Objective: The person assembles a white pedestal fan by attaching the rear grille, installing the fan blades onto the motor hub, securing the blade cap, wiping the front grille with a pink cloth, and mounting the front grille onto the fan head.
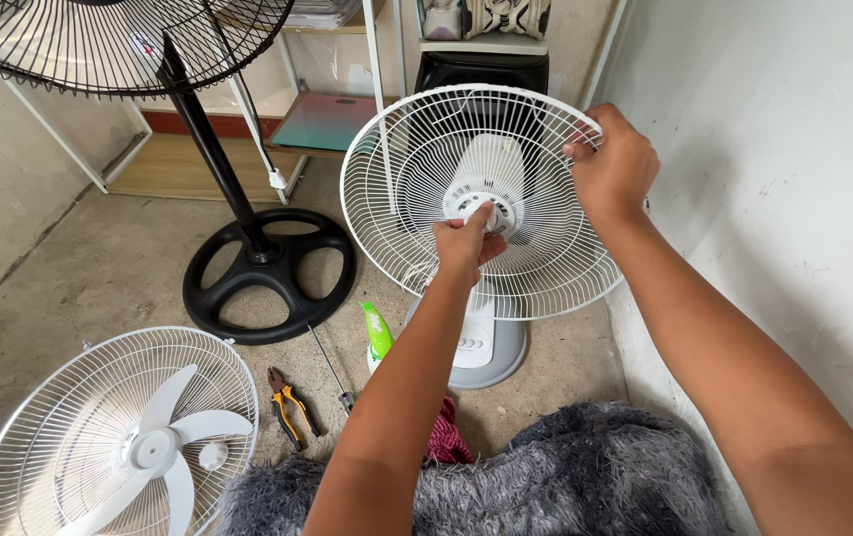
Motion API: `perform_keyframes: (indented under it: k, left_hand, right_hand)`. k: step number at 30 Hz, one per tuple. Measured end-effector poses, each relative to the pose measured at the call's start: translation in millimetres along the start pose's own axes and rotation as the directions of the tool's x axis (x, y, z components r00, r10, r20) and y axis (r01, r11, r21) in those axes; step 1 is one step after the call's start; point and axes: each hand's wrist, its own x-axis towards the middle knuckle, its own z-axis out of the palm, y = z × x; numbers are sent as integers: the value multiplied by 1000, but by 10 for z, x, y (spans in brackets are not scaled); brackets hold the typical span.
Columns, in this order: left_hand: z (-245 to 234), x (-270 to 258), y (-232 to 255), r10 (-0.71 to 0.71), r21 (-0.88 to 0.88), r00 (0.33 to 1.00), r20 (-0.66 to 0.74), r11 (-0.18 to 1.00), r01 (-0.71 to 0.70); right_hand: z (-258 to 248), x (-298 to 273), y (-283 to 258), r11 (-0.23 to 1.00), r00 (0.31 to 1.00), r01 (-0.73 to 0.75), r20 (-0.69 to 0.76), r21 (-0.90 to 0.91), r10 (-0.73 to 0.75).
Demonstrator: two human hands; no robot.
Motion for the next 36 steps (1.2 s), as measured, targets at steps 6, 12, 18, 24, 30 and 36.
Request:
perform_keyframes:
  k: [6, 12, 18, 24, 30, 36]
  left_hand:
    - [102, -11, -95, 161, 154, 985, -68, 977, -149]
    - [131, -24, -142, 546, 686, 837, 39, 594, -419]
    - [122, -210, -51, 521, 909, 766, 377, -52, -413]
    - [74, -255, 23, 422, 773, 674, 606, -513, -373]
    - [-140, -174, -153, 625, 790, 719, 304, 256, -557]
    - [-400, 120, 41, 301, 438, 937, 177, 829, -349]
  right_hand:
    - [-36, 23, 20, 1000, 1000, -17, 22, 13, 16]
    - [-89, 31, 118, 1000, 1000, 8, -24, -21, -8]
    - [-81, -26, 206, 999, 999, -36, -18, 32, 37]
    - [-68, -43, 249, 996, 996, -85, -19, -1, 85]
    - [-53, -131, 174, 999, 999, -10, -44, -38, 9]
    - [-168, -224, 13, 996, 992, 78, -97, -42, -82]
